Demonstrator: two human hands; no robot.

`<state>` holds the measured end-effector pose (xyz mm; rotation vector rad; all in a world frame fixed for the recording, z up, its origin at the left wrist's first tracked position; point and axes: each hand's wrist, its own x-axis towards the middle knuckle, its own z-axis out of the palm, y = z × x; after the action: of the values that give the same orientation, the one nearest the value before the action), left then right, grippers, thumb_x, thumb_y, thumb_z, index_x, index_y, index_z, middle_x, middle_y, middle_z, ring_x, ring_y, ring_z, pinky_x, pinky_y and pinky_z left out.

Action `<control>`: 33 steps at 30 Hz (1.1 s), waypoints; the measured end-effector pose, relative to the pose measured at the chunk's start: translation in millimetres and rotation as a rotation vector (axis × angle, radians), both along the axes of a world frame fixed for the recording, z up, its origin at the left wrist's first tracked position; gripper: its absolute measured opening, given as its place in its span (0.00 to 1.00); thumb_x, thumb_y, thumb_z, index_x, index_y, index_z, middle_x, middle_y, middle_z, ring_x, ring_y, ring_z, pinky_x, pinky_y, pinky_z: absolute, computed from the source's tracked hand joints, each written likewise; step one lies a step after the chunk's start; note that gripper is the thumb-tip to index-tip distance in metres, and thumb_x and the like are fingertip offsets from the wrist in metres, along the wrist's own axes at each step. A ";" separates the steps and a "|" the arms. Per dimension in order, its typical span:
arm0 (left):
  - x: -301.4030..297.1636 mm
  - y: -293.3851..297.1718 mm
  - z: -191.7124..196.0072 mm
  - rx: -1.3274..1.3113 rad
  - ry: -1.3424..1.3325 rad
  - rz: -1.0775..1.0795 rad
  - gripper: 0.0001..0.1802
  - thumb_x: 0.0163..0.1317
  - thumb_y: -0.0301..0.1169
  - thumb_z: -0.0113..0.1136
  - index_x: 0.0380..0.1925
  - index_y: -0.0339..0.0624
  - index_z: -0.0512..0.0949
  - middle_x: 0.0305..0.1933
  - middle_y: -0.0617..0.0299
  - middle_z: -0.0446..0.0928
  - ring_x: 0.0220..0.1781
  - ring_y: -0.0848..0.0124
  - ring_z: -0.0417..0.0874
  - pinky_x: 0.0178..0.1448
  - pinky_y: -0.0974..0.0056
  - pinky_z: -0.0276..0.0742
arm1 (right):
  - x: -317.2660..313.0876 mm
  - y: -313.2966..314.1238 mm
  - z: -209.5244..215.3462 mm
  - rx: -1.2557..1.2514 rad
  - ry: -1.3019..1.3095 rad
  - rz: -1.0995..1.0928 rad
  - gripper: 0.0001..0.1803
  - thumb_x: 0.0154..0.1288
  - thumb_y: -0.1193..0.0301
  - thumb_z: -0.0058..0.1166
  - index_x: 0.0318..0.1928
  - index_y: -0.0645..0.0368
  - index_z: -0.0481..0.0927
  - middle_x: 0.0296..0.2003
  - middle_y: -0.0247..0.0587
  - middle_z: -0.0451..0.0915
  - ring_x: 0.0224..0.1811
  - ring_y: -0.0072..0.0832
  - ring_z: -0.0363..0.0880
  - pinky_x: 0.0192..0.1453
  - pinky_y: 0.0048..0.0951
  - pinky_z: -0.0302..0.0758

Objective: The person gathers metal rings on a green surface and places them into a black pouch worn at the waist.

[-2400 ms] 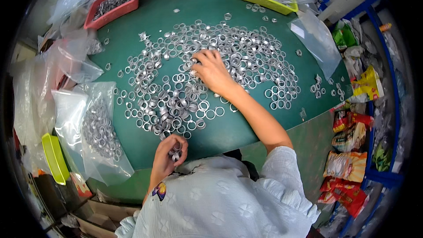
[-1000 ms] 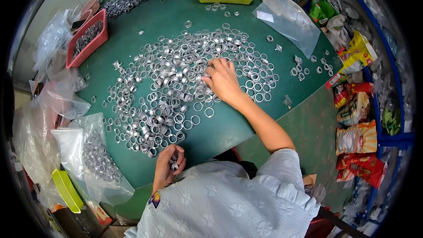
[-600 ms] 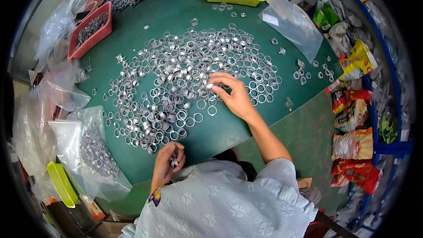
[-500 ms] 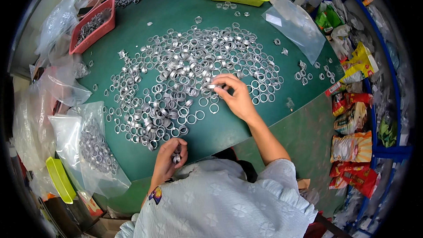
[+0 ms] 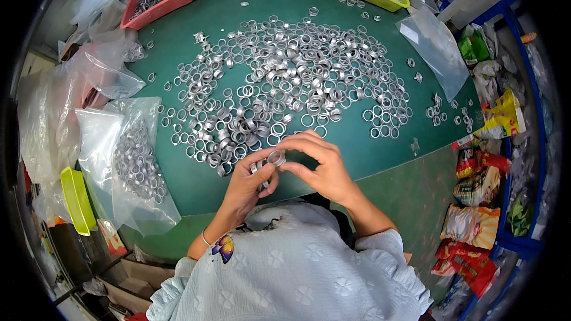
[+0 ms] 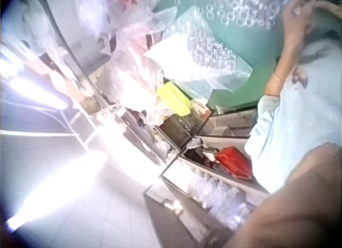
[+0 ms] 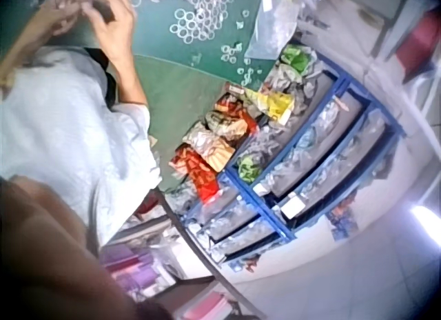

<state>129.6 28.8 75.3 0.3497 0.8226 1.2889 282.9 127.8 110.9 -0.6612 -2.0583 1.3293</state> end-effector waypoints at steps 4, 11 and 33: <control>1.1 -4.6 8.2 0.040 -0.005 0.086 0.18 0.60 0.25 0.60 0.51 0.39 0.73 0.36 0.63 0.76 0.23 0.81 0.72 0.18 0.78 0.59 | -4.8 -3.7 0.3 0.051 0.002 -0.035 0.16 0.50 0.80 0.62 0.42 0.62 0.80 0.40 0.42 0.80 0.46 0.34 0.76 0.51 0.32 0.70; 0.3 -8.9 12.5 0.266 0.619 0.222 0.19 0.54 0.16 0.61 0.48 0.39 0.76 0.37 0.62 0.75 0.26 0.80 0.73 0.27 0.76 0.68 | -4.5 -11.9 -11.9 -0.216 0.054 0.026 0.10 0.55 0.79 0.59 0.40 0.64 0.80 0.40 0.43 0.80 0.43 0.32 0.78 0.49 0.30 0.72; -5.0 -13.5 -21.1 -0.061 -0.320 0.174 0.18 0.70 0.43 0.44 0.38 0.38 0.73 0.37 0.56 0.69 0.24 0.77 0.64 0.15 0.78 0.56 | 28.2 38.6 -50.8 0.299 -0.235 -0.530 0.17 0.55 0.75 0.58 0.48 0.63 0.77 0.46 0.46 0.75 0.49 0.44 0.71 0.56 0.38 0.67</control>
<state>124.6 15.3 54.2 0.0193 0.6274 1.4326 311.1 166.3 60.1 -1.1639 -2.0031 0.6548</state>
